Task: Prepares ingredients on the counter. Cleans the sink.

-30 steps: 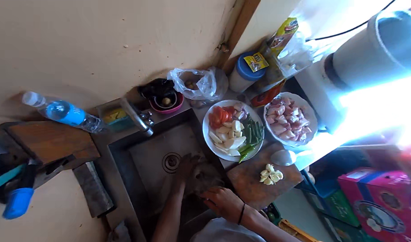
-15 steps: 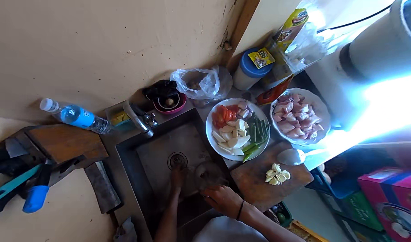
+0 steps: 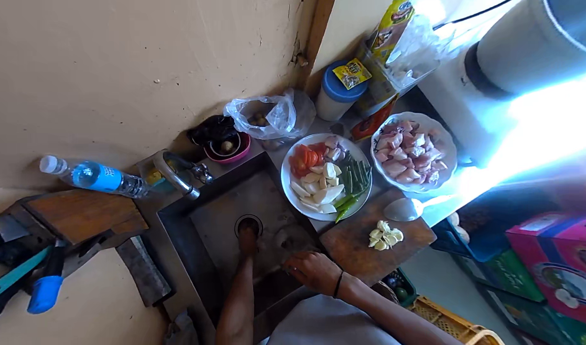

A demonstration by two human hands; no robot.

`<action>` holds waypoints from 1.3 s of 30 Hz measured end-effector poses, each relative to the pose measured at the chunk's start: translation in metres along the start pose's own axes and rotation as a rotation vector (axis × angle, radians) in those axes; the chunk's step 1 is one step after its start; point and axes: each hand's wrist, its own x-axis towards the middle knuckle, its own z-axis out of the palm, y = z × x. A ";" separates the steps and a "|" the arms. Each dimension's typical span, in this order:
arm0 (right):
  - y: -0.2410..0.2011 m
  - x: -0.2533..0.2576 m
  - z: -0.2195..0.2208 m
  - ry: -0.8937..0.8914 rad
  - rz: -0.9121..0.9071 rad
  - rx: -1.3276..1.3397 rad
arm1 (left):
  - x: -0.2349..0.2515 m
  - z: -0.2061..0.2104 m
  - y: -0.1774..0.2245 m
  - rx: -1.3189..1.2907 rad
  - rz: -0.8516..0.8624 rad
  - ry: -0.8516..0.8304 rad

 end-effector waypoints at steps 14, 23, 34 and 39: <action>0.004 0.018 0.009 -0.073 0.035 0.048 | -0.017 -0.031 -0.028 -0.488 -0.318 -0.882; 0.000 0.165 0.002 -0.030 0.325 -0.003 | -0.027 -0.012 -0.028 -0.491 -0.823 -0.679; 0.051 0.235 0.019 -0.139 0.167 -0.202 | 0.023 0.000 -0.045 -0.398 -0.561 -0.705; 0.060 0.234 0.005 0.027 0.159 -0.182 | 0.036 0.025 -0.043 -0.143 -0.326 -0.923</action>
